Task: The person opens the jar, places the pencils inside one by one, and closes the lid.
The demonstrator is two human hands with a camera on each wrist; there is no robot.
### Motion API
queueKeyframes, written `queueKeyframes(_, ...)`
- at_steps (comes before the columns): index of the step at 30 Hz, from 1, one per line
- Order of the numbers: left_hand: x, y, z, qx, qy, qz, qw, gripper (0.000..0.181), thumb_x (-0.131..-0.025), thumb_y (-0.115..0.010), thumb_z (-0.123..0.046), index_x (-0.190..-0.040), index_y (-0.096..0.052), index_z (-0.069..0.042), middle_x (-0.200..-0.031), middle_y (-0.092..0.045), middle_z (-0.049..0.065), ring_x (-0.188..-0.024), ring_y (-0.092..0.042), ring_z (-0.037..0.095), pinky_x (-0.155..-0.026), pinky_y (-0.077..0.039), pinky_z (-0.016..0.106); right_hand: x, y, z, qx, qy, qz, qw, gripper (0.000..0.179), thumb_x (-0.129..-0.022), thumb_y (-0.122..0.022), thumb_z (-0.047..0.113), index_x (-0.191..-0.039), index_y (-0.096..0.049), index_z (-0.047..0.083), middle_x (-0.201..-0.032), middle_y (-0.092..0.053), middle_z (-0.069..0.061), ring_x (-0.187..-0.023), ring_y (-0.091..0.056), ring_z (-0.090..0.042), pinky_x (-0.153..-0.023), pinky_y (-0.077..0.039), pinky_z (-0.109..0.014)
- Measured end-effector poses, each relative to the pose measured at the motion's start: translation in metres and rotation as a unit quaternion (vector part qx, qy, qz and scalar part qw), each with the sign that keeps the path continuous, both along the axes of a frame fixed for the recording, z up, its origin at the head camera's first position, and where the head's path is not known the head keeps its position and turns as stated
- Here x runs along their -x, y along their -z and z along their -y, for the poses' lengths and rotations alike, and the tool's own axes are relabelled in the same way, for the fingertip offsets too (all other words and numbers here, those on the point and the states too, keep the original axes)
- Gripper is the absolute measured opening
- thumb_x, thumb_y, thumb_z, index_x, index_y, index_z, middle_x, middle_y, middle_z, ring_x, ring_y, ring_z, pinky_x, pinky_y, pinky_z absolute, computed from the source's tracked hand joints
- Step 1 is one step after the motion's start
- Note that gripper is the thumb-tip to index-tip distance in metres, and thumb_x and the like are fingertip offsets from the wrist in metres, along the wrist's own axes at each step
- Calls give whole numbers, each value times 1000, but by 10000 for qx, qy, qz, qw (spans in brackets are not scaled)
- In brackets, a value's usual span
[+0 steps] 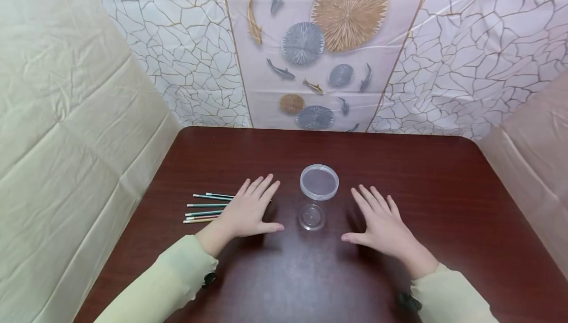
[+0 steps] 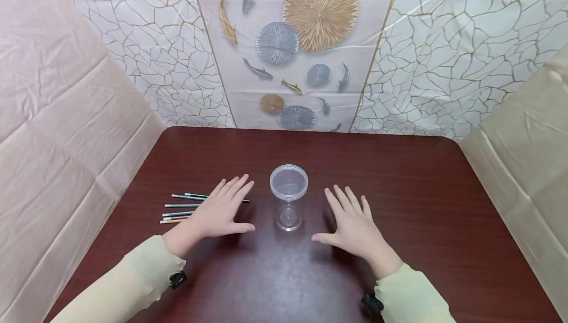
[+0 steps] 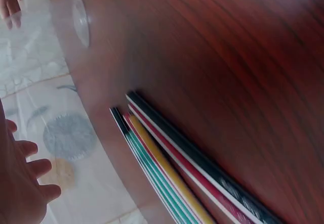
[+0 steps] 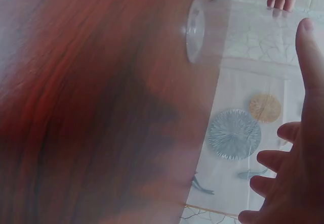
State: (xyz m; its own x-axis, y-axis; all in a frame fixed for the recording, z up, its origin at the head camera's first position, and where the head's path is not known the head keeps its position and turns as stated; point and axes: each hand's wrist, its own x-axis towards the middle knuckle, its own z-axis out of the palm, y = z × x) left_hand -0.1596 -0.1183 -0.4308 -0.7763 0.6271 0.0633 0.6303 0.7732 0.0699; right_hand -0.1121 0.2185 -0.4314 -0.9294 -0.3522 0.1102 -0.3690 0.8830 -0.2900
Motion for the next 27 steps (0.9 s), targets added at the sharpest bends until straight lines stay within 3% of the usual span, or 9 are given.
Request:
queueKeyframes(5,0,-2,-14,-472,23,371,9982,104,-77,-54,-72,-149,-17,-7,-153,-20,13,-137,-25,31,-109,-17,50,5,-4,7,317,-8,-16,9995,108,-67,-74,59,-146,-26,3,-148,-28,-20,-136,-19,-41,-102,-11,-64)
queueKeyframes(10,0,5,-21,-1013,12,852,9912,106,-78,-59,-66,-149,-11,-4,-153,-21,13,-138,-24,25,-110,-20,46,8,-5,15,875,-10,274,9958,107,-69,-77,51,-146,-23,0,-147,-29,-21,-135,-21,-42,-103,-15,-61)
queueKeyframes(16,-3,12,-29,-2095,-159,1579,9648,111,-76,-72,-51,-149,-3,-4,-152,-22,11,-137,-25,23,-109,-23,42,13,-6,26,1755,-71,334,9839,106,-69,-81,41,-147,-20,0,-146,-32,-21,-132,-29,-40,-102,-26,-57)
queueKeyframes(27,-1,15,-53,-3131,-92,2016,9280,115,-72,-79,-38,-149,0,-8,-147,-31,13,-134,-32,23,-105,-30,43,14,-15,38,2337,-110,365,9716,108,-69,-82,36,-148,-16,3,-141,-40,-21,-129,-33,-39,-99,-28,-59)
